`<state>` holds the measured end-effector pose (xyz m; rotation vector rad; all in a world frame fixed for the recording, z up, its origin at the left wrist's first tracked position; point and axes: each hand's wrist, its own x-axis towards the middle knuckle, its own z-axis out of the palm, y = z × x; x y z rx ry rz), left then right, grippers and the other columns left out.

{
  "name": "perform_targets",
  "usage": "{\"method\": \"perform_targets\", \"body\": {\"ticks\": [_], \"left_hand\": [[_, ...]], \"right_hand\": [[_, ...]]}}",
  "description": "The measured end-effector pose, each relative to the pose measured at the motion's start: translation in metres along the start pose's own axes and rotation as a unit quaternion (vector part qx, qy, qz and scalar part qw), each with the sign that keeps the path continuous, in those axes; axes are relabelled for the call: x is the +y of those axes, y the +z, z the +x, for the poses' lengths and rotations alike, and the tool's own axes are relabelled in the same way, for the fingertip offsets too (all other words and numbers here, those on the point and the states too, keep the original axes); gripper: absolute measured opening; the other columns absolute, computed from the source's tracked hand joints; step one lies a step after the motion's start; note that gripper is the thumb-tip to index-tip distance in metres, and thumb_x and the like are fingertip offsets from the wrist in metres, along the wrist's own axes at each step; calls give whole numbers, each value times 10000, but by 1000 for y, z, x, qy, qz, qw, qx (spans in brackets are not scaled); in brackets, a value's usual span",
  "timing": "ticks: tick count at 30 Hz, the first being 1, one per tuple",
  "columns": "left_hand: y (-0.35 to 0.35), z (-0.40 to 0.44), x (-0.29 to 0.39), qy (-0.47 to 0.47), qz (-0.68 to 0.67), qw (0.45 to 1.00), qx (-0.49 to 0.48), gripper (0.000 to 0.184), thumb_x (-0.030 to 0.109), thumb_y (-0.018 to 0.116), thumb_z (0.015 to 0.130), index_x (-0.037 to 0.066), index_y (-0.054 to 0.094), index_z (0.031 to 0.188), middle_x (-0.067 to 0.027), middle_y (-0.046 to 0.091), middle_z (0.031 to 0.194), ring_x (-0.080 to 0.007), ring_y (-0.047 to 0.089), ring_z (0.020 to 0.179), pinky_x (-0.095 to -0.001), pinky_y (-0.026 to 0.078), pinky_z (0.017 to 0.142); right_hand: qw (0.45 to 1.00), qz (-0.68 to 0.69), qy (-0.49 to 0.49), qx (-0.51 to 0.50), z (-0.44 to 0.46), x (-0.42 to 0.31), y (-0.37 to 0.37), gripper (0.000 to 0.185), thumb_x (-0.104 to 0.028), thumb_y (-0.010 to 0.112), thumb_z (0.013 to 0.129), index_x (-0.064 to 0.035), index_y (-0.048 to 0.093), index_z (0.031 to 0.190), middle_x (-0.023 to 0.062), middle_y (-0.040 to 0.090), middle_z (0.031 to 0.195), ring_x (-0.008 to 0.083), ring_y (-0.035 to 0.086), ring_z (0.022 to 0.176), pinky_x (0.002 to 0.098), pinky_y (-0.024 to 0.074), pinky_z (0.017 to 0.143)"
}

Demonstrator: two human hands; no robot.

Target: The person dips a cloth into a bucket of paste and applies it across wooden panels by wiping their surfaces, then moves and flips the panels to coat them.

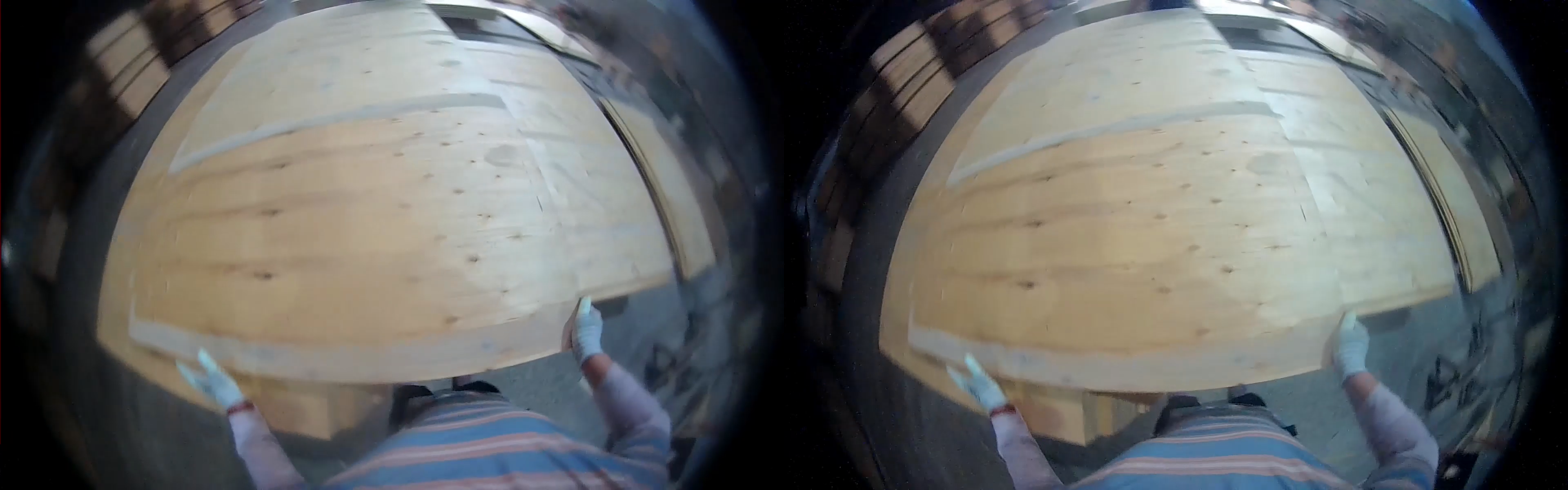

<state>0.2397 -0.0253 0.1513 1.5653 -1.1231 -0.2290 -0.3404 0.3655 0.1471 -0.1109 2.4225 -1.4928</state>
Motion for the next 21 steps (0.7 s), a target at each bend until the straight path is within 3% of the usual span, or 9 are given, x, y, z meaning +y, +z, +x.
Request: {"method": "perform_targets", "body": {"ticks": [1,3,7,9,11,14,16,17,21], "left_hand": [[2,36,-51,-35,65,997,28,737,403,631,921,-71,355,1414,-234,427,1413,-326,473,1239,-416,394,1063],[-1,61,-33,-167,89,976,-108,728,418,623,920,-71,370,1397,-232,426,1408,-310,491,1216,-422,428,1032],[55,22,3,-111,136,967,-183,689,401,590,936,-55,367,1402,-230,416,1418,-314,478,1235,-423,427,1039],[76,7,20,-63,130,966,-216,670,393,574,944,-47,366,1404,-229,411,1424,-316,471,1245,-423,426,1043],[98,-9,50,15,116,959,-257,650,384,557,952,-39,365,1407,-228,406,1429,-318,464,1254,-424,425,1047],[137,-42,133,155,36,941,-298,622,372,532,964,-27,363,1411,-227,398,1436,-320,454,1269,-425,423,1053],[165,-59,214,271,-31,911,-309,604,363,516,972,-19,362,1413,-226,393,1442,-322,447,1279,-425,422,1057],[177,-71,260,335,-69,888,-307,595,359,508,976,-15,361,1414,-226,390,1444,-323,444,1284,-425,422,1059],[198,-135,454,524,-246,762,-291,559,343,475,992,1,358,1419,-224,380,1454,-327,431,1303,-426,420,1066]], "right_hand": [[991,-103,-29,83,-6,3,17,601,-485,346,987,7,608,762,222,598,700,302,584,628,441,450,625],[969,-222,-32,107,-18,-27,32,635,-453,301,1000,33,606,728,285,600,713,372,591,635,480,435,643],[975,-217,-21,51,-4,66,64,552,-334,309,1006,26,594,699,291,615,752,442,615,683,539,430,618],[941,-335,-40,-27,-6,111,124,419,-239,362,981,23,592,748,274,623,735,426,626,653,539,447,575],[953,-288,-7,-99,-20,225,219,263,-182,408,936,18,575,981,224,663,769,421,636,632,528,471,529],[933,-295,74,-194,-51,265,317,450,-328,330,984,-12,588,1173,244,626,1177,413,623,1037,507,481,902],[979,-89,181,-27,-66,261,349,702,-552,265,975,14,618,1193,289,586,1228,421,535,1197,498,387,1031],[935,-63,286,-200,-52,210,301,828,-654,202,946,10,592,1250,291,526,1312,413,471,1276,455,336,1093],[926,3,348,-149,-28,170,270,901,-700,164,930,30,610,1214,287,555,1282,408,457,1293,475,346,1062]]}}
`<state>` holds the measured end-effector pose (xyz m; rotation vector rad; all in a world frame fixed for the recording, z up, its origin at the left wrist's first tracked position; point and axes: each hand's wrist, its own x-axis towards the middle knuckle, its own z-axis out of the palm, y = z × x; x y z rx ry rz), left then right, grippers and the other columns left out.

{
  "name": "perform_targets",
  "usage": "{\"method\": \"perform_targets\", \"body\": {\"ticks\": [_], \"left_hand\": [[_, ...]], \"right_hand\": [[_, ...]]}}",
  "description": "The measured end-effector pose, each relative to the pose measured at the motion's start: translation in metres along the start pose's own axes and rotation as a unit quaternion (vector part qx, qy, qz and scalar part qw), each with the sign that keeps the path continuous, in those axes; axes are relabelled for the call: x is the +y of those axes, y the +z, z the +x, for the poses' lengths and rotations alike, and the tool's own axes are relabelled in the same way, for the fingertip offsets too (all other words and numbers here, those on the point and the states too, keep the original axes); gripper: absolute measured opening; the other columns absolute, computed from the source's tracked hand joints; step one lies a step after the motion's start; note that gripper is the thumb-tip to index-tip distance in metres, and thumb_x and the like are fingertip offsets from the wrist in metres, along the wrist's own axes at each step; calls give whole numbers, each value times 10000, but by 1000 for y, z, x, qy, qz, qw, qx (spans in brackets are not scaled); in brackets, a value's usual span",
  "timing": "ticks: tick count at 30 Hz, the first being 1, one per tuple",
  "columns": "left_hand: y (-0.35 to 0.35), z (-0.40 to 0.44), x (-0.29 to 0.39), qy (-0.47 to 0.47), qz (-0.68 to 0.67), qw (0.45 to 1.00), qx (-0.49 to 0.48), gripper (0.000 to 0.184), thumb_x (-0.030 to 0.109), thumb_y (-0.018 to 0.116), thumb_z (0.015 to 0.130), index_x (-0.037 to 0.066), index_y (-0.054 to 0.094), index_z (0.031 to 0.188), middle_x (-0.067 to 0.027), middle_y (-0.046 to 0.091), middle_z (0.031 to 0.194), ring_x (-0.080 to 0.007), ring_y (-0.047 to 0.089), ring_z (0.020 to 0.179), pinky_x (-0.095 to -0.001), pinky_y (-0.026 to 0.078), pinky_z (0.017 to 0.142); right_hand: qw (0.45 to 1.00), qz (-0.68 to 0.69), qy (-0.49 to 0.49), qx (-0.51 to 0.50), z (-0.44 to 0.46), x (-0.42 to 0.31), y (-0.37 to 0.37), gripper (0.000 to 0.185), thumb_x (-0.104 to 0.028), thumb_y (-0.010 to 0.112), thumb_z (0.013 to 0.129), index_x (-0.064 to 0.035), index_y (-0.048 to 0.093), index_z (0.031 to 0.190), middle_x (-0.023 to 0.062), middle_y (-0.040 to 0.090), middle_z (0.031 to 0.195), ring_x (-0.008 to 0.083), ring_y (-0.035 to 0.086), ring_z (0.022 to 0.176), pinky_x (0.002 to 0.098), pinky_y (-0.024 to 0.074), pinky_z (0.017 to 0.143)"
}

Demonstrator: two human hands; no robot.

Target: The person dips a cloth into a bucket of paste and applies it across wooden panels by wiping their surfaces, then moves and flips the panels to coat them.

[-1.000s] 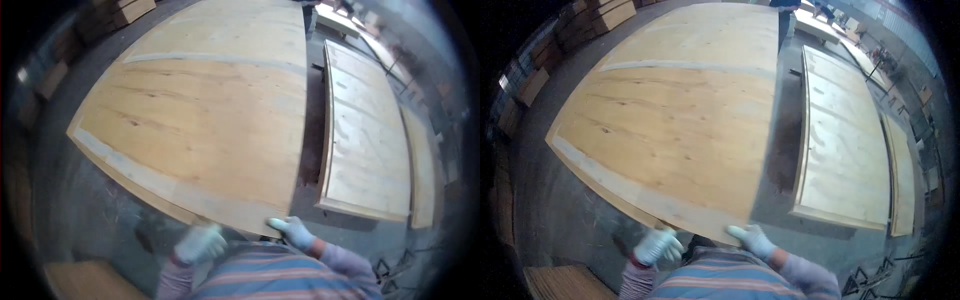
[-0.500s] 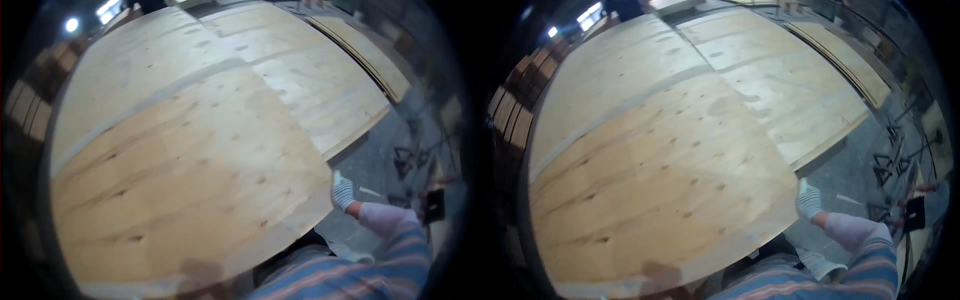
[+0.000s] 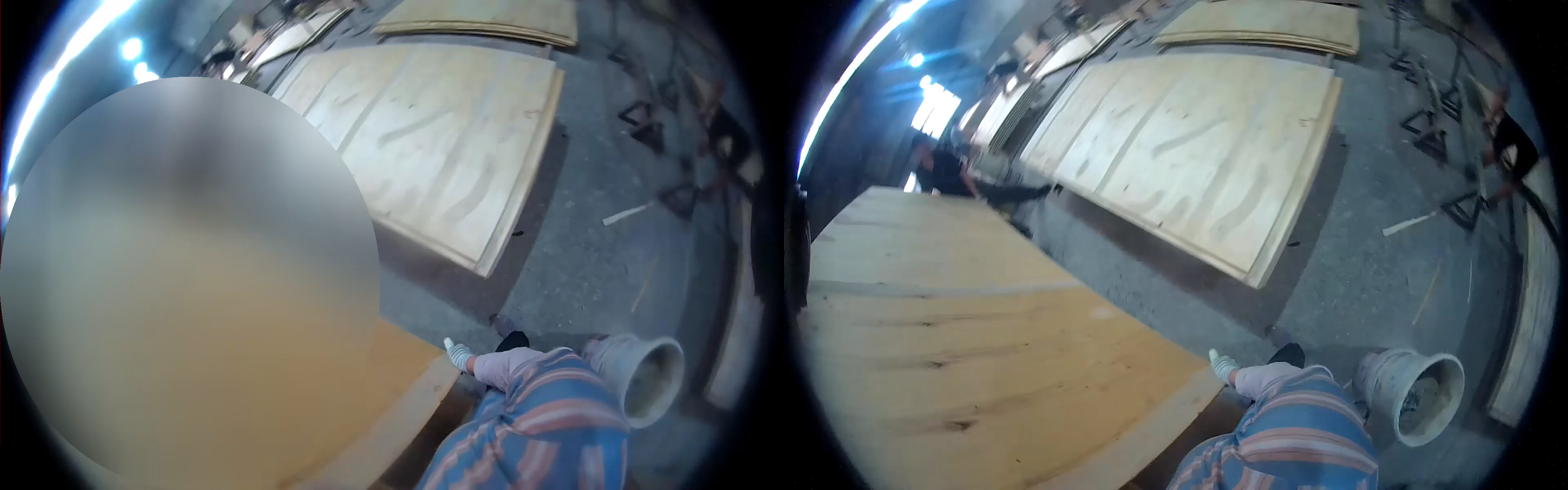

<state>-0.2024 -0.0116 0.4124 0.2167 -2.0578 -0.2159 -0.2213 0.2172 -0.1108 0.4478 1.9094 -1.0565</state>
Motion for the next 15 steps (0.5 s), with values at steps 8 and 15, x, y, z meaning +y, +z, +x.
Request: {"method": "perform_targets", "body": {"ticks": [8,15], "left_hand": [[130,81,152,256,-176,950,43,493,309,409,1024,32,353,1429,-221,359,1475,-335,404,1342,-428,416,1082],[102,-165,59,-126,-117,970,-174,517,290,405,1026,-58,375,1408,-249,355,1481,-369,405,1336,-429,344,1120]], "right_hand": [[940,289,22,-178,50,-16,-76,849,-693,155,935,-54,655,1187,199,647,1191,319,597,953,425,447,863],[914,304,37,-266,87,-32,-90,751,-609,198,953,-55,641,1199,192,662,1156,307,604,926,436,460,815]]}}
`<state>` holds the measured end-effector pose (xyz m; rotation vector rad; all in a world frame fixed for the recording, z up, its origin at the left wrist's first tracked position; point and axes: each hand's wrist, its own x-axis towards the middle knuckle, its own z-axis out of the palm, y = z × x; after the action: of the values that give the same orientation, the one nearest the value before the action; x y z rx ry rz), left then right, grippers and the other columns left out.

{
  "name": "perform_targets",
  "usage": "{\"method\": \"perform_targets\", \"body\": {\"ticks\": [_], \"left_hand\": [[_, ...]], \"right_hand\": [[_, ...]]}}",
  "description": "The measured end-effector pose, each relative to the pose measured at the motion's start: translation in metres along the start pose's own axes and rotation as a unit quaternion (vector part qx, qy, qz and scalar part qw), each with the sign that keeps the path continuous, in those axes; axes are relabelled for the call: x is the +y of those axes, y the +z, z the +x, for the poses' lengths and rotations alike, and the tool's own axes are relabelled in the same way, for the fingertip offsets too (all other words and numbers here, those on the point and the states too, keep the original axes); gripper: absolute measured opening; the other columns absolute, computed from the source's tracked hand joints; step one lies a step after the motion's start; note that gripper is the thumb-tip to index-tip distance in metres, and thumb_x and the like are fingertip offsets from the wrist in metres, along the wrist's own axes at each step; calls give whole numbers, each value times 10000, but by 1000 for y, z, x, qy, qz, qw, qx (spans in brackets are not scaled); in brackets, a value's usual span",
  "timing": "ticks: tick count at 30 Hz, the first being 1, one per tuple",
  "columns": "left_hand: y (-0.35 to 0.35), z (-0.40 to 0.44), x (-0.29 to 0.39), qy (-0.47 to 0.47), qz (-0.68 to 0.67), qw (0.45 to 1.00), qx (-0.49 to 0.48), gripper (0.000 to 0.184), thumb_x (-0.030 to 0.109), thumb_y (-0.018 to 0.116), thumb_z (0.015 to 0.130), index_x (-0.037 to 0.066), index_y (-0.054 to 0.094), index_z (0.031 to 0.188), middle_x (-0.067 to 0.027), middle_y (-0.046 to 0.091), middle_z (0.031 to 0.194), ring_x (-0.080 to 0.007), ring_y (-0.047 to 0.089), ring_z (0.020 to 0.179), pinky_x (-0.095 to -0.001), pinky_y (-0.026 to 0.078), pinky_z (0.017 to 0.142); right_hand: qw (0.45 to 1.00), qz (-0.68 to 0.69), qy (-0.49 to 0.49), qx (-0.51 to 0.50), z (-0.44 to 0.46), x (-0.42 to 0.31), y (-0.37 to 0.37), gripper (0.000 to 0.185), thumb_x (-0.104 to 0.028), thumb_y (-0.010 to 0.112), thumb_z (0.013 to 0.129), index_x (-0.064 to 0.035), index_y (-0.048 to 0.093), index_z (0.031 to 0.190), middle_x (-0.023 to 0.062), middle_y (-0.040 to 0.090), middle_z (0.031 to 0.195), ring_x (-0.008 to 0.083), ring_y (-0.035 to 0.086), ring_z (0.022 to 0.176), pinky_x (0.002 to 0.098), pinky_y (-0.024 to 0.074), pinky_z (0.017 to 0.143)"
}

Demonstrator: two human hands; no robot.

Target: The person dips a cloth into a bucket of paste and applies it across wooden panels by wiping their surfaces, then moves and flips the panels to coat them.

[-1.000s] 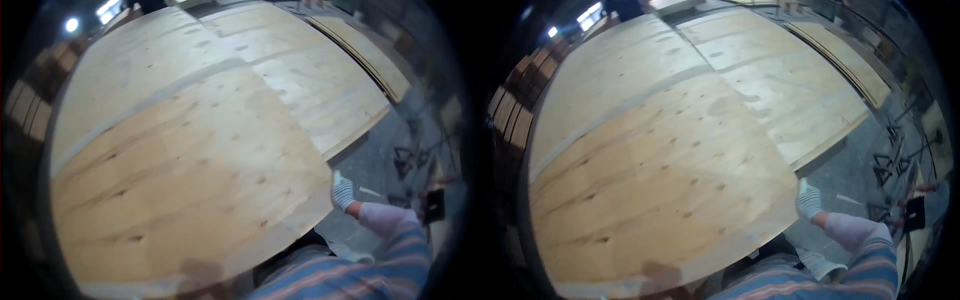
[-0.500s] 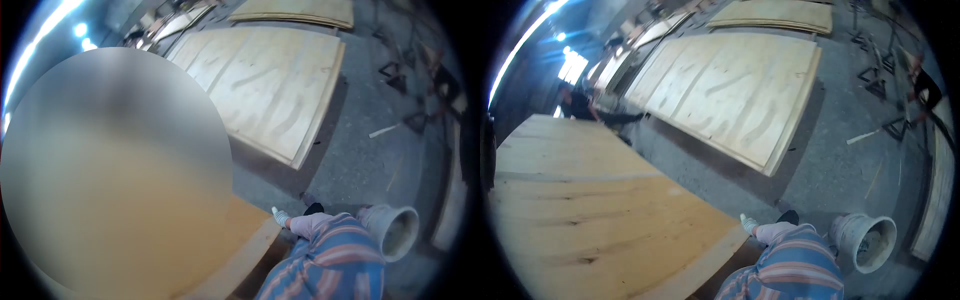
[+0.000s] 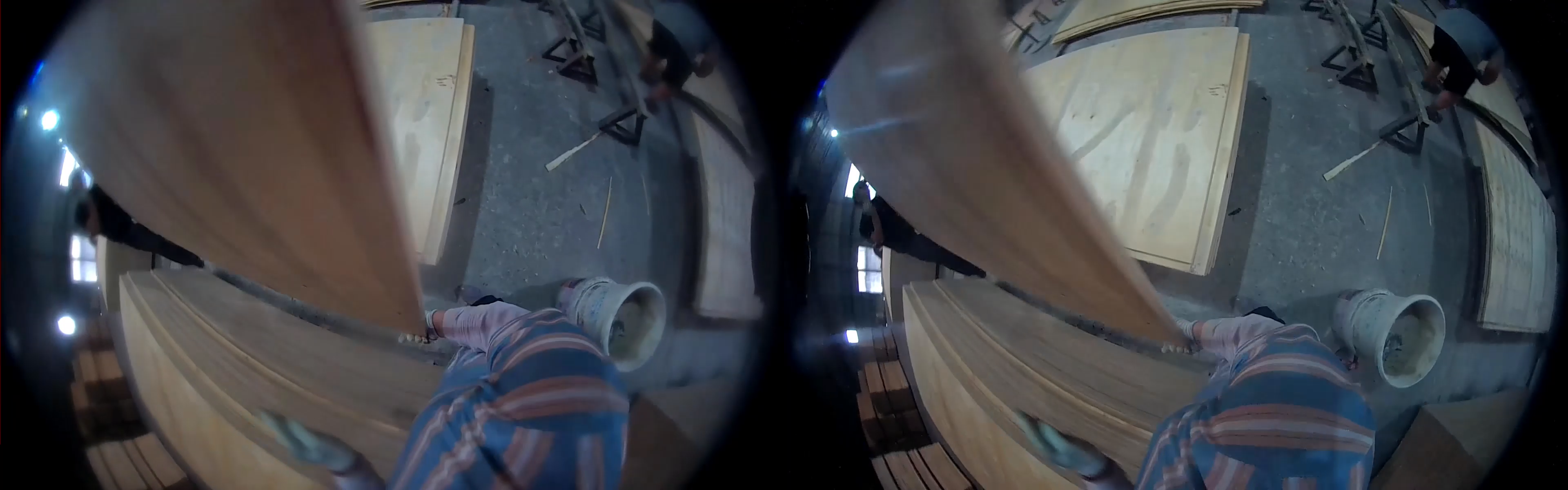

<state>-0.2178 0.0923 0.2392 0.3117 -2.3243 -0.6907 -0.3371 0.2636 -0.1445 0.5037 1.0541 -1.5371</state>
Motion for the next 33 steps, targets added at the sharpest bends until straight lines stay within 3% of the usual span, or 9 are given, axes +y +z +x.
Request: {"method": "perform_targets", "body": {"ticks": [3,11,23,24,25,27,29,31,33], "left_hand": [[5,-70,10,-236,-4,967,-93,521,268,442,1002,-81,402,1387,-245,388,1461,-338,397,1343,-438,311,1129],[11,-142,-10,-321,63,874,-359,459,192,467,971,-65,449,1351,-251,453,1398,-355,460,1281,-442,375,1065],[148,-197,-53,91,-79,795,-594,402,139,520,922,-41,536,1281,-265,583,1235,-393,557,1156,-424,428,1004],[154,-208,-55,108,-88,784,-605,392,138,528,912,-44,549,1259,-268,598,1201,-402,571,1121,-437,439,982],[163,-221,-53,124,-99,770,-618,383,137,535,903,-47,562,1238,-271,613,1167,-412,585,1087,-450,449,960],[166,-247,-73,157,-23,698,-698,397,196,514,921,-12,567,1253,-268,601,1201,-393,576,1128,-435,447,973],[165,-272,-85,115,20,656,-746,413,246,484,932,19,570,1267,-247,593,1234,-377,559,1167,-420,443,985],[159,-292,-91,133,6,615,-778,415,249,464,936,29,567,1272,-225,605,1225,-388,564,1149,-430,449,974],[157,-286,-24,113,143,522,-833,381,251,465,931,25,593,1210,-216,627,1171,-393,577,1111,-443,455,957]], "right_hand": [[1000,-2,5,-11,12,-6,-2,709,-573,216,961,-55,635,1205,189,668,1141,302,606,915,441,465,795],[999,-30,2,-41,61,21,-39,600,-477,264,981,-56,620,1219,181,685,1100,290,614,884,454,479,741],[887,-422,-120,143,-127,184,-55,441,-371,469,953,-51,739,815,131,722,811,268,701,681,432,551,703],[893,-368,-139,217,-148,200,-83,432,-363,431,947,-69,727,832,152,708,754,301,699,618,484,553,674],[974,35,-219,-45,-164,229,-135,362,-364,443,940,-72,657,926,124,656,782,281,653,664,475,528,669],[759,548,-142,-320,-245,270,-202,318,-384,489,928,-90,552,1030,49,528,833,208,523,727,418,468,657],[875,345,-229,251,-380,289,-222,337,-376,508,928,-59,621,951,113,618,804,262,611,762,445,494,701],[690,-80,-99,713,-469,332,-246,383,-376,512,927,-37,687,889,194,700,841,337,680,840,450,514,788],[668,-135,10,732,-477,397,-289,356,-363,504,924,-64,690,975,191,694,936,371,656,913,440,506,838]]}}
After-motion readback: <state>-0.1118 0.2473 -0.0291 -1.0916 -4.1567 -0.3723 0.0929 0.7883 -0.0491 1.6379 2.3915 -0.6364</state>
